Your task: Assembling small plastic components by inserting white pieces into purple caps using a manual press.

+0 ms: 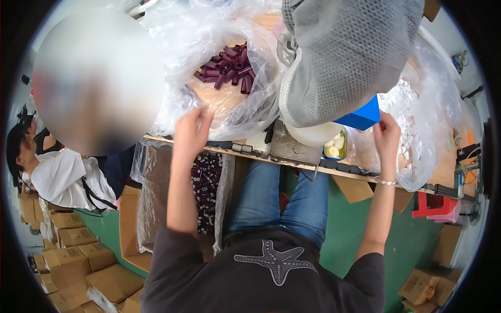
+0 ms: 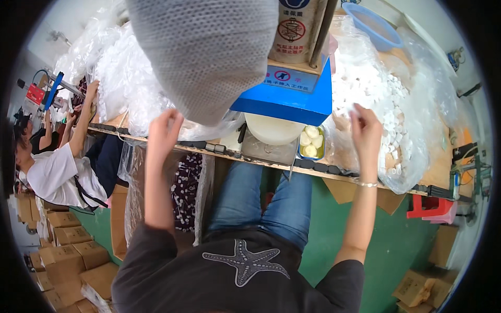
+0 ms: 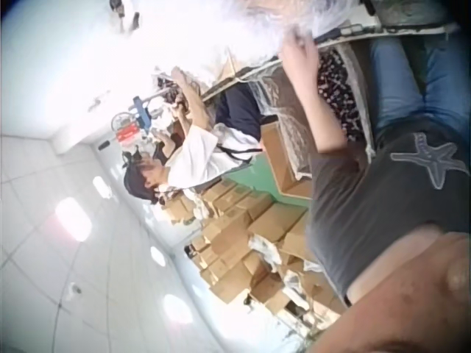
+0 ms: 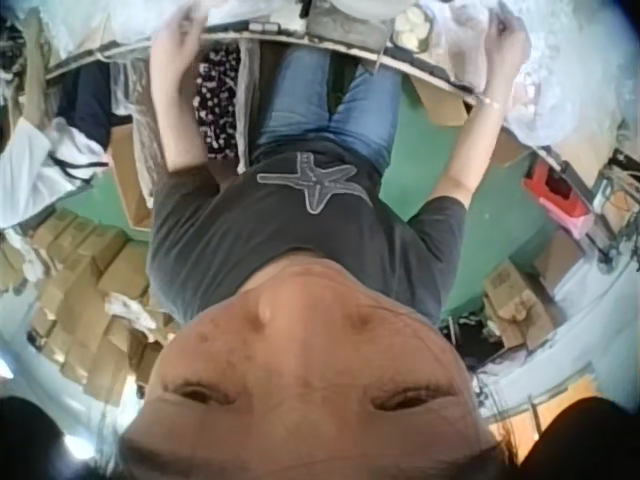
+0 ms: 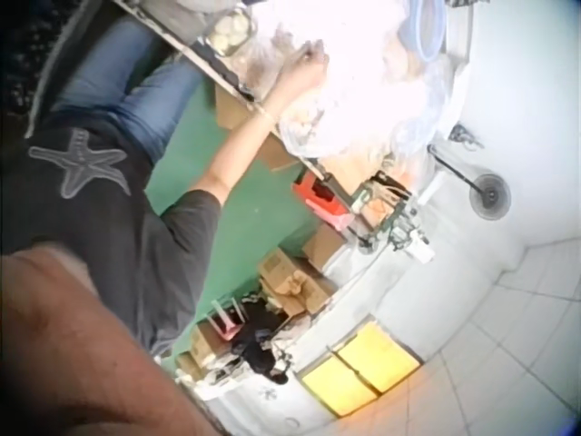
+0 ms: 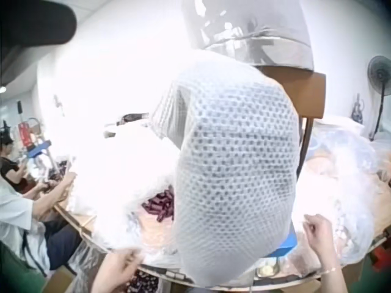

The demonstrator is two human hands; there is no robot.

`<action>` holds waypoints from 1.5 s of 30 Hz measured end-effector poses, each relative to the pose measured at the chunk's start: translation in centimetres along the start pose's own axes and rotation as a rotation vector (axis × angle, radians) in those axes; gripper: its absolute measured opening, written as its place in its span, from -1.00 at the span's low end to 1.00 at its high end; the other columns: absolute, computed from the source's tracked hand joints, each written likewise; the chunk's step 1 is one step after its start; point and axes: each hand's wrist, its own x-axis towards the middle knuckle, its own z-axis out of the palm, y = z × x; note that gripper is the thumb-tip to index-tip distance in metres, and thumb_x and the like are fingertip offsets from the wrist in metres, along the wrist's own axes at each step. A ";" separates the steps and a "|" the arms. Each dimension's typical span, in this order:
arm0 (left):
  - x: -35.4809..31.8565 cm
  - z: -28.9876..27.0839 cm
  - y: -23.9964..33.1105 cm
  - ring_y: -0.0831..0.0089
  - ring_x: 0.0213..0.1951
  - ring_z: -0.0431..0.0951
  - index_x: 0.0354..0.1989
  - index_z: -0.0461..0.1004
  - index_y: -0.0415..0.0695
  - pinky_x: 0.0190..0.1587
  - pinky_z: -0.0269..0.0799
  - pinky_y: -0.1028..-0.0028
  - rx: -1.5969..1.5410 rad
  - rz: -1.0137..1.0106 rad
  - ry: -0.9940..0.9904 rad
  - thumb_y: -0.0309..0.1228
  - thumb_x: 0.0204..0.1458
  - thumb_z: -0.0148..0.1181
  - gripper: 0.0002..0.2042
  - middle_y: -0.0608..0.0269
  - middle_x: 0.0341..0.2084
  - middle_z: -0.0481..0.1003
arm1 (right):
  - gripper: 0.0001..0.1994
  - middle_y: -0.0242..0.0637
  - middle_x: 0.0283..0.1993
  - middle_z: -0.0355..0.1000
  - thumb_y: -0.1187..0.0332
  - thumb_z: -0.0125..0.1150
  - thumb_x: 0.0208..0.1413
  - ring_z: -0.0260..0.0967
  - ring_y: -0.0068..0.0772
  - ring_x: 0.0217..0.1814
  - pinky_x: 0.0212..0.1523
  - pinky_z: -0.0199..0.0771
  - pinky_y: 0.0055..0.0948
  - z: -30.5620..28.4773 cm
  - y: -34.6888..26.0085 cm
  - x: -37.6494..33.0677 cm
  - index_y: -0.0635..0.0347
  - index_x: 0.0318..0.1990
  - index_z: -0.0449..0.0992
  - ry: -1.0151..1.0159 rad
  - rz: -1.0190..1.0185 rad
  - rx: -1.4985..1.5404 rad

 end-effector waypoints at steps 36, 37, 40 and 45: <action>-5.5 13.1 12.6 0.49 -0.51 0.47 -0.23 0.48 -0.23 -0.40 0.34 0.52 -0.485 0.135 0.001 -0.51 -0.15 0.39 -0.72 0.22 -0.51 0.55 | -0.82 -0.25 -0.42 0.50 0.49 0.21 0.07 0.37 -0.53 -0.55 -0.48 0.38 -0.52 -9.0 4.6 -10.0 0.36 -0.17 0.55 0.270 0.381 -0.248; -5.4 13.2 12.7 0.49 -0.51 0.47 -0.23 0.48 -0.23 -0.40 0.34 0.52 -0.488 0.137 -0.001 -0.51 -0.15 0.39 -0.72 0.22 -0.51 0.55 | -0.82 -0.18 -0.41 0.52 0.50 0.23 0.04 0.41 -0.42 -0.52 -0.45 0.41 -0.48 -9.6 5.5 -9.5 0.34 -0.19 0.55 0.221 0.413 -0.267; -5.6 13.2 12.8 0.28 -0.42 0.53 -0.21 0.44 -0.24 -0.33 0.43 0.40 -0.498 0.091 -0.056 -0.60 -0.14 0.34 -0.71 0.11 -0.38 0.48 | -0.79 -0.10 -0.39 0.54 0.42 0.28 -0.01 0.49 -0.25 -0.46 -0.38 0.47 -0.36 -9.6 8.8 -8.5 0.29 -0.21 0.56 0.110 0.323 -0.370; -5.3 13.4 11.7 0.46 -0.44 0.47 -0.24 0.50 -0.20 -0.36 0.33 0.51 -0.509 0.170 -0.026 -0.55 -0.17 0.38 -0.73 0.25 -0.47 0.53 | -0.78 -0.06 -0.38 0.55 0.31 0.31 -0.08 0.54 -0.05 -0.28 -0.23 0.51 -0.17 -7.0 10.1 -6.6 0.21 -0.29 0.57 -0.066 0.410 -0.505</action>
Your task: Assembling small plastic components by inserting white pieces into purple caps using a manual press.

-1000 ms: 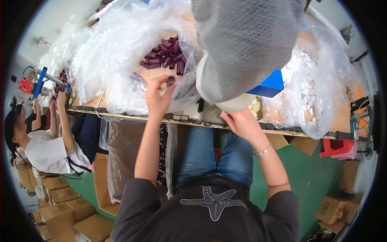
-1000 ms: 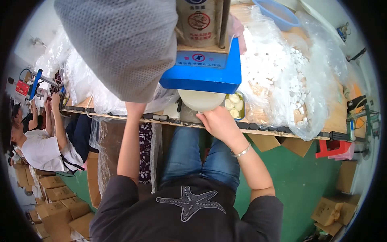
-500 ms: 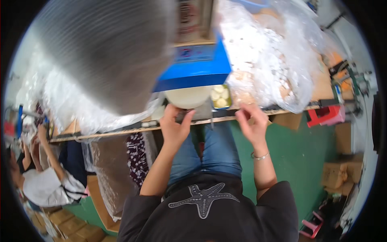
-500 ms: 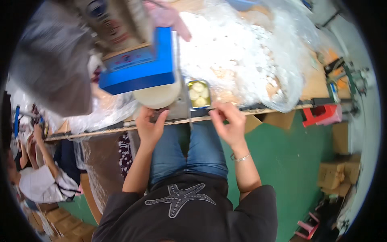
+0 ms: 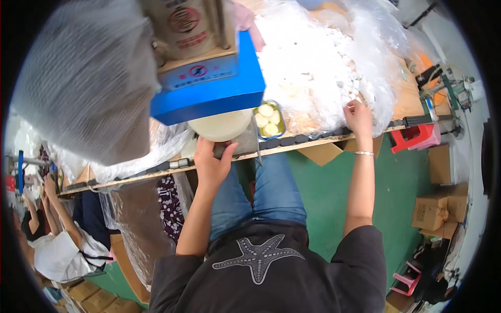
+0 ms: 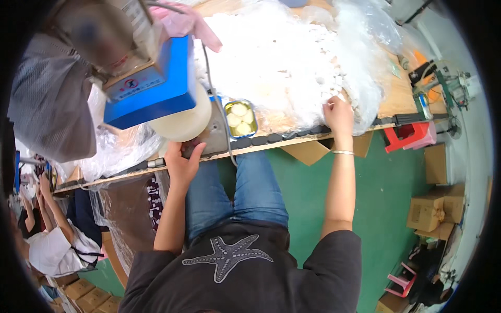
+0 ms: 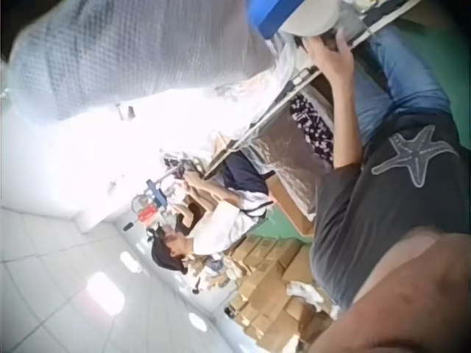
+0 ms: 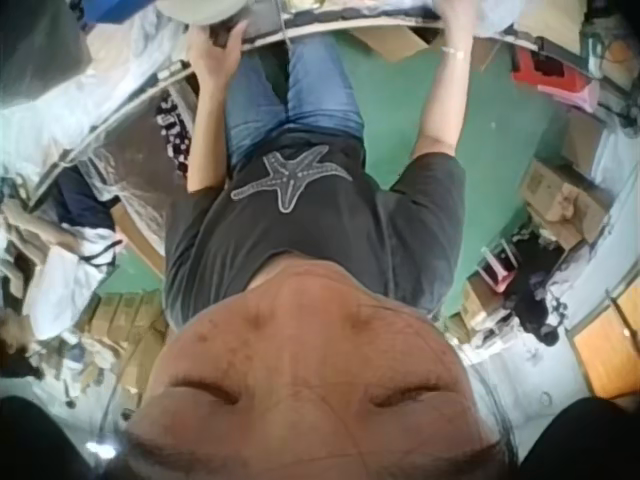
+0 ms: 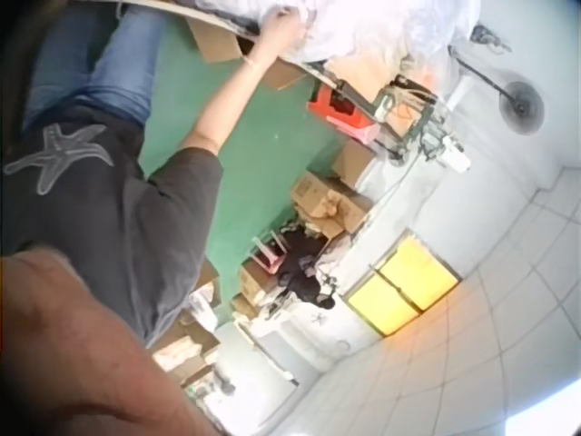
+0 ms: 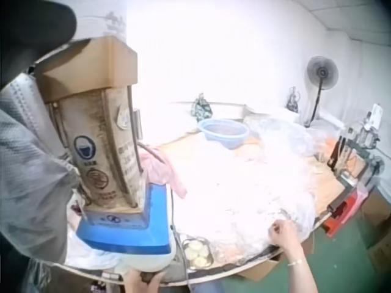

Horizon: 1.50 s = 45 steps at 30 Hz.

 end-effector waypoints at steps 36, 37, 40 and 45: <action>0.5 -0.8 0.2 0.32 -0.34 0.51 -0.32 0.55 -0.26 -0.23 0.40 0.43 -0.024 0.012 -0.088 -0.62 -0.21 0.35 -0.78 0.16 -0.42 0.55 | -0.74 -0.11 -0.41 0.43 0.53 0.27 -0.14 0.43 -0.16 -0.39 -0.29 0.46 -0.32 -3.8 1.3 2.7 0.28 -0.20 0.49 0.163 -0.357 0.071; 0.5 -0.7 0.2 0.32 -0.34 0.51 -0.32 0.55 -0.26 -0.23 0.40 0.43 -0.028 0.024 -0.086 -0.62 -0.21 0.34 -0.78 0.16 -0.42 0.55 | -0.73 -0.10 -0.43 0.42 0.54 0.26 -0.14 0.42 -0.12 -0.38 -0.29 0.46 -0.29 -3.9 1.4 2.9 0.28 -0.19 0.49 0.128 -0.350 0.043; 0.4 -0.5 0.0 0.32 -0.35 0.51 -0.32 0.55 -0.26 -0.24 0.39 0.43 -0.048 0.033 -0.092 -0.63 -0.21 0.34 -0.78 0.17 -0.44 0.54 | -0.74 -0.09 -0.42 0.42 0.55 0.24 -0.13 0.42 -0.10 -0.40 -0.31 0.46 -0.29 -3.9 3.1 3.7 0.27 -0.19 0.50 0.034 -0.288 0.050; 0.6 -0.6 0.2 0.24 -0.36 0.46 -0.35 0.54 -0.22 -0.29 0.37 0.34 -0.062 0.033 -0.060 -0.57 -0.21 0.35 -0.80 0.21 -0.51 0.53 | -0.80 -0.10 -0.41 0.44 0.56 0.23 -0.12 0.44 -0.17 -0.45 -0.35 0.48 -0.33 -5.5 0.8 4.1 0.29 -0.26 0.51 0.050 -0.293 0.014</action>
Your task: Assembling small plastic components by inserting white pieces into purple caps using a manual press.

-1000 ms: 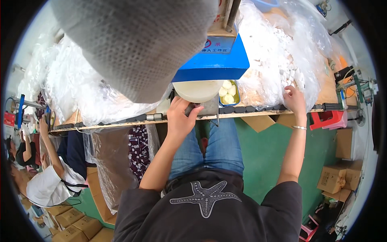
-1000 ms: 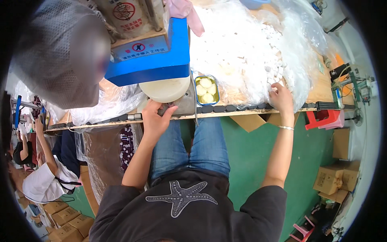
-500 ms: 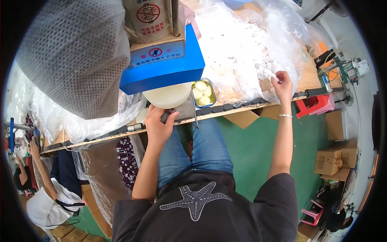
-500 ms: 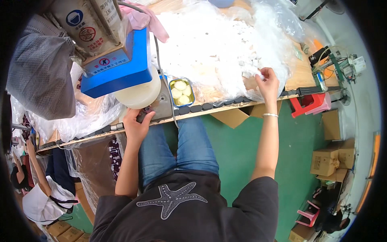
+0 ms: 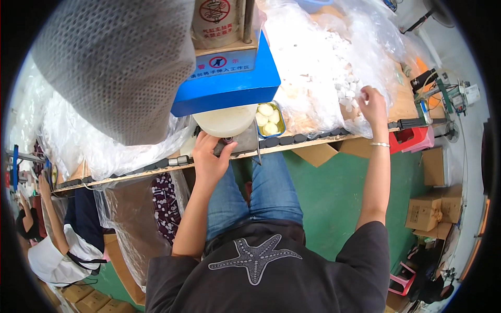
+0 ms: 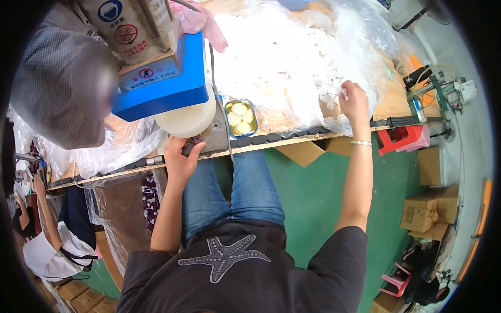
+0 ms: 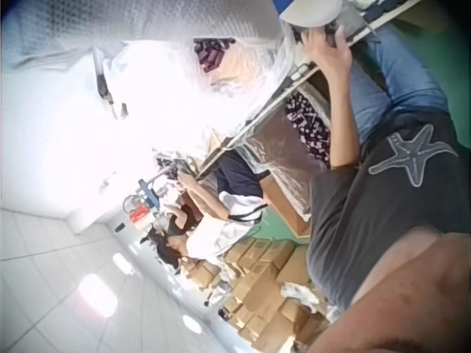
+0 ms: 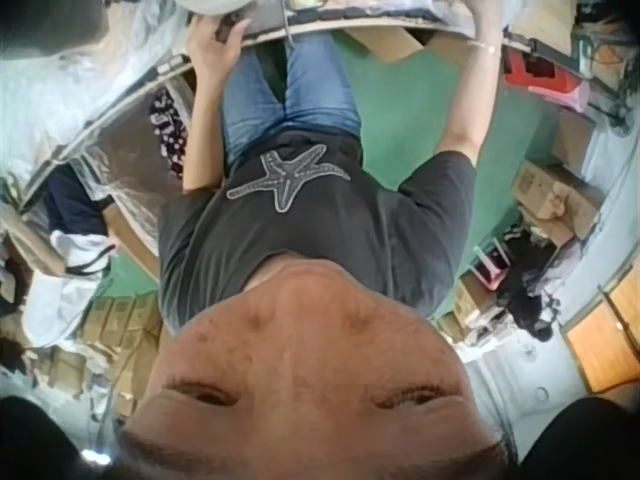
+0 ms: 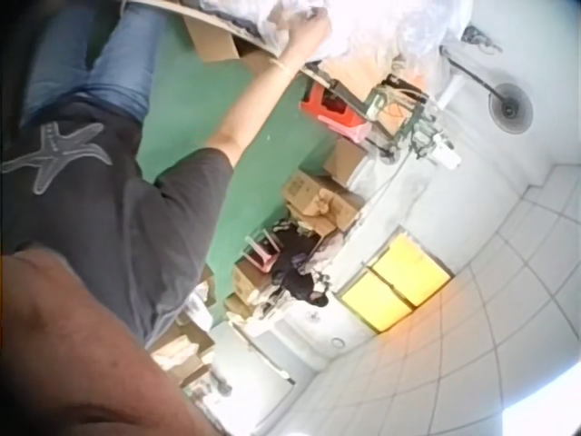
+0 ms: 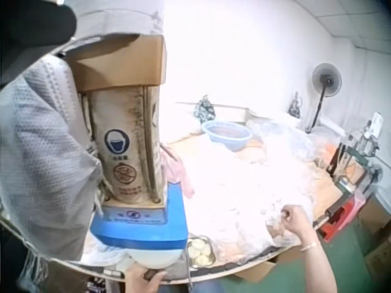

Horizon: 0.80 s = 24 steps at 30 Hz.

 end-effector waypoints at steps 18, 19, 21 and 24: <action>-0.2 -0.1 -0.2 0.23 -0.36 0.42 -0.31 0.54 -0.19 -0.28 0.36 0.34 0.011 0.001 -0.008 -0.51 -0.18 0.35 -0.78 0.22 -0.45 0.54 | -0.84 -0.18 -0.26 0.52 0.56 0.21 0.03 0.50 -0.34 -0.30 -0.22 0.48 -0.48 7.0 -19.3 -5.1 0.28 -0.21 0.61 -0.304 -0.162 0.637; -0.2 -0.1 -0.3 0.24 -0.35 0.42 -0.30 0.54 -0.19 -0.27 0.36 0.34 0.000 -0.010 -0.001 -0.51 -0.18 0.35 -0.78 0.22 -0.44 0.54 | -0.84 -0.18 -0.26 0.52 0.56 0.21 0.03 0.50 -0.34 -0.30 -0.22 0.48 -0.48 7.2 -19.8 -5.1 0.28 -0.21 0.61 -0.306 -0.169 0.644; -0.3 0.0 -0.5 0.23 -0.34 0.42 -0.29 0.55 -0.20 -0.27 0.36 0.35 -0.005 -0.015 0.009 -0.51 -0.18 0.36 -0.77 0.21 -0.43 0.54 | -0.81 -0.26 -0.22 0.51 0.59 0.21 0.05 0.47 -0.53 -0.26 -0.21 0.46 -0.59 7.4 -21.1 -5.8 0.32 -0.15 0.58 -0.172 0.041 1.252; -0.2 0.0 -0.6 0.22 -0.33 0.43 -0.27 0.56 -0.19 -0.25 0.37 0.34 -0.017 -0.026 -0.005 -0.50 -0.19 0.37 -0.75 0.20 -0.40 0.55 | -0.80 -0.33 -0.21 0.47 0.62 0.23 0.04 0.41 -0.65 -0.23 -0.22 0.44 -0.67 7.2 -25.3 -6.6 0.37 -0.14 0.56 -0.205 -0.043 1.444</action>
